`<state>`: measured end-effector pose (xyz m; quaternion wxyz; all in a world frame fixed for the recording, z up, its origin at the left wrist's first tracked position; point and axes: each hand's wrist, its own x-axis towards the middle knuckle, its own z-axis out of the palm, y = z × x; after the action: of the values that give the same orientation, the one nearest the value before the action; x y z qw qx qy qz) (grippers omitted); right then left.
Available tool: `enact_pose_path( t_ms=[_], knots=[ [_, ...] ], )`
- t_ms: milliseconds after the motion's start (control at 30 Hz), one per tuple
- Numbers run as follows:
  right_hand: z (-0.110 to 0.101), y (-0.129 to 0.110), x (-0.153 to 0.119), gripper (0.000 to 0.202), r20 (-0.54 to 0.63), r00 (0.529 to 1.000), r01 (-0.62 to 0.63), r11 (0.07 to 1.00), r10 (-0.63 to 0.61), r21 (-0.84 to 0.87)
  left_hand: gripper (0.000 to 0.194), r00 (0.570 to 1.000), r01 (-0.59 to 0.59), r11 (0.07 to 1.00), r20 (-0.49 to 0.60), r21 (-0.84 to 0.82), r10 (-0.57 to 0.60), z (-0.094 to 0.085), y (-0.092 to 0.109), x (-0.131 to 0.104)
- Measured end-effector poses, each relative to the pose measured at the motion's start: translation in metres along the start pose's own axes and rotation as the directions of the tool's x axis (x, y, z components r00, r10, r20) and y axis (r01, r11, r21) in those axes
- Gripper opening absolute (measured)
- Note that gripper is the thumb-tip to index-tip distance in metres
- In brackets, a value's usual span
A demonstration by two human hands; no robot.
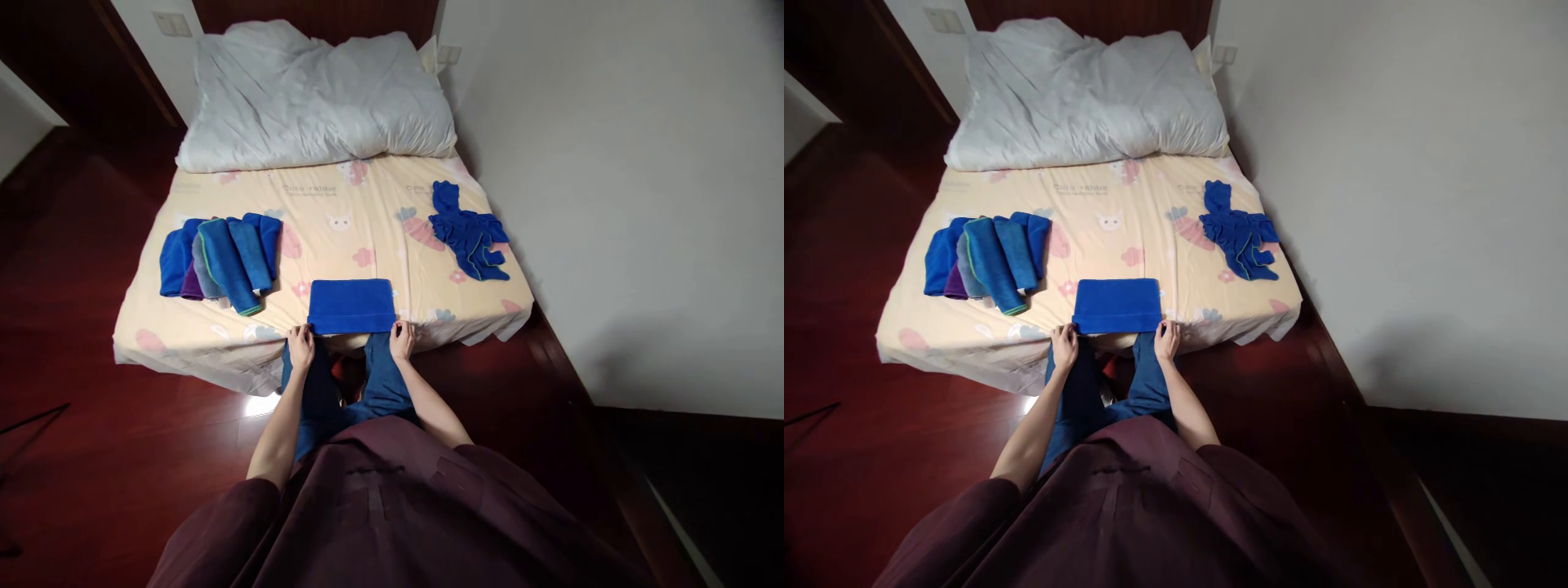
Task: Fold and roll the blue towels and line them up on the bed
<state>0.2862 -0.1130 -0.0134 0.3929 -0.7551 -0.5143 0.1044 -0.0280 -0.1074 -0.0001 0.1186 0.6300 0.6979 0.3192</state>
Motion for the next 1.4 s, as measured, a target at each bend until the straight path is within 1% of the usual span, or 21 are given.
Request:
enact_pose_path(
  t_ms=[67,133,167,233,300,367,433,500,600,733,867,967,1100,1167,1267,1333,1400],
  knots=[
    [-0.003,-0.002,0.001,0.026,0.003,0.997,0.082,0.996,-0.082,-0.026,0.033,0.999,-0.040,0.999,-0.030,0.025,0.041,-0.001,0.000,0.000],
    [-0.006,-0.003,0.003,0.033,0.041,0.981,0.192,0.980,-0.190,-0.048,0.037,0.991,-0.129,0.991,-0.023,0.030,0.129,-0.002,0.001,0.001],
    [-0.008,-0.004,0.005,0.035,0.090,0.963,0.259,0.964,-0.254,-0.056,0.041,0.981,-0.192,0.981,0.008,0.023,0.192,-0.003,0.000,0.002],
    [-0.013,-0.003,0.010,0.038,0.216,0.905,0.387,0.920,-0.366,-0.067,0.049,0.943,-0.318,0.948,0.104,-0.004,0.317,-0.003,0.000,0.005],
    [-0.019,-0.002,0.016,0.038,0.321,0.846,0.470,0.880,-0.425,-0.074,0.052,0.897,-0.397,0.917,0.201,-0.025,0.394,-0.002,-0.001,0.008],
    [-0.024,-0.002,0.021,0.039,0.389,0.808,0.510,0.856,-0.443,-0.083,0.056,0.872,-0.416,0.909,0.272,-0.026,0.407,-0.002,-0.001,0.013],
    [-0.029,-0.001,0.025,0.047,0.447,0.776,0.530,0.844,-0.445,-0.080,0.064,0.861,-0.406,0.913,0.325,-0.020,0.390,-0.002,-0.001,0.018],
    [-0.030,-0.001,0.028,0.055,0.490,0.759,0.527,0.847,-0.429,-0.075,0.069,0.856,-0.395,0.919,0.359,-0.012,0.372,-0.003,-0.001,0.024],
    [-0.027,-0.002,0.033,0.058,0.503,0.777,0.481,0.872,-0.377,-0.090,0.073,0.847,-0.396,0.918,0.385,-0.005,0.367,-0.006,0.000,0.032],
    [-0.019,-0.007,0.044,0.059,0.487,0.806,0.440,0.891,-0.338,-0.111,0.071,0.833,-0.402,0.915,0.411,-0.006,0.369,-0.011,0.002,0.042],
    [-0.018,-0.010,0.055,0.056,0.466,0.825,0.407,0.908,-0.320,-0.097,0.070,0.843,-0.381,0.925,0.412,0.003,0.346,-0.015,0.005,0.049],
    [-0.024,-0.010,0.057,0.055,0.462,0.828,0.403,0.911,-0.319,-0.093,0.065,0.847,-0.373,0.928,0.411,0.008,0.337,-0.017,0.003,0.052],
    [-0.032,-0.009,0.054,0.053,0.473,0.814,0.422,0.903,-0.338,-0.080,0.064,0.845,-0.366,0.931,0.417,-0.006,0.335,-0.019,-0.002,0.048],
    [-0.033,-0.008,0.053,0.052,0.470,0.815,0.413,0.909,-0.339,-0.061,0.065,0.857,-0.329,0.944,0.408,-0.037,0.315,-0.018,-0.005,0.046],
    [-0.031,-0.007,0.055,0.053,0.458,0.826,0.370,0.929,-0.328,-0.003,0.066,0.899,-0.220,0.968,0.359,-0.125,0.250,-0.014,-0.008,0.047],
    [-0.029,-0.005,0.059,0.054,0.459,0.834,0.319,0.946,-0.307,0.054,0.066,0.924,-0.155,0.974,0.324,-0.165,0.202,-0.011,-0.009,0.050],
    [-0.026,-0.002,0.064,0.053,0.459,0.845,0.252,0.962,-0.273,0.106,0.064,0.938,-0.120,0.978,0.302,-0.171,0.168,-0.010,-0.011,0.053]
  ],
)
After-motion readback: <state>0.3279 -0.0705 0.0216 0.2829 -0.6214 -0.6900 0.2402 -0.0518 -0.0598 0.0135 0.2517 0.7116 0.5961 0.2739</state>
